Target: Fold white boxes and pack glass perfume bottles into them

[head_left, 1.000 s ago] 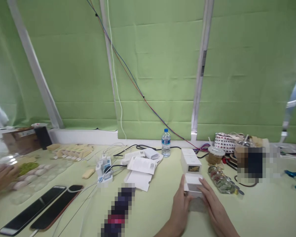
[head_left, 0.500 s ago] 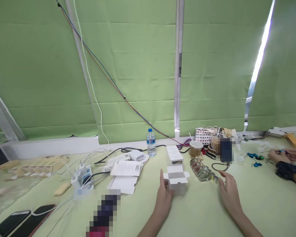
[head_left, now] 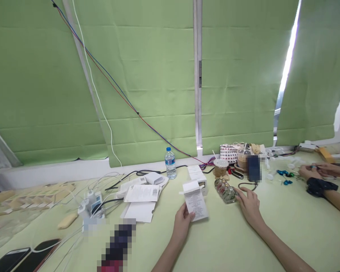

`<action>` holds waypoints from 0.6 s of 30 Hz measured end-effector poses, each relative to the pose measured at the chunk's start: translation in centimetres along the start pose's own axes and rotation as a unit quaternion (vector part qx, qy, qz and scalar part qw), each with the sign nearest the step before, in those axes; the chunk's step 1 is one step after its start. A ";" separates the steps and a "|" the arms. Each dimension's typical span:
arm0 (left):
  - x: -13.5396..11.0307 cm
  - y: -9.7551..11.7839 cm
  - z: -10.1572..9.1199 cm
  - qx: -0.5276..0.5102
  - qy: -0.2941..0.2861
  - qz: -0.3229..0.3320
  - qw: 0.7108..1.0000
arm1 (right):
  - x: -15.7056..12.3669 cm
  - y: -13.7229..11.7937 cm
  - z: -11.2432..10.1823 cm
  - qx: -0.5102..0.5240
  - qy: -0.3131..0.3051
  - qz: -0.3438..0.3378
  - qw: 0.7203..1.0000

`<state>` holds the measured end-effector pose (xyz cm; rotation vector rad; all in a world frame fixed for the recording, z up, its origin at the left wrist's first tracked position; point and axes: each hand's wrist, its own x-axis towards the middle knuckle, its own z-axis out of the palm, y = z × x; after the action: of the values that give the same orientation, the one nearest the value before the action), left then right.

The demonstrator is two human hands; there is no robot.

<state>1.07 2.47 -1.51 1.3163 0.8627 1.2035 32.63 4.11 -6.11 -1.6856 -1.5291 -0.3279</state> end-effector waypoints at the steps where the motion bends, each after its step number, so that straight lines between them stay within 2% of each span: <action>1: -0.1 0.1 0.0 -0.009 -0.008 -0.001 1.000 | 0.0 0.0 0.1 -0.005 -0.004 -0.001 1.000; 8: -0.5 0.5 0.4 -0.028 -0.038 -0.004 0.999 | 0.3 0.0 0.6 -0.021 -0.026 -0.012 0.999; 18: -0.5 0.3 0.3 0.077 0.026 0.023 0.996 | -0.2 -0.7 -0.2 -0.026 -0.026 -0.017 0.999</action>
<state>1.22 1.84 -1.23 1.4406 0.9828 1.2313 32.04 3.75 -5.85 -1.7204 -1.6015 -0.3471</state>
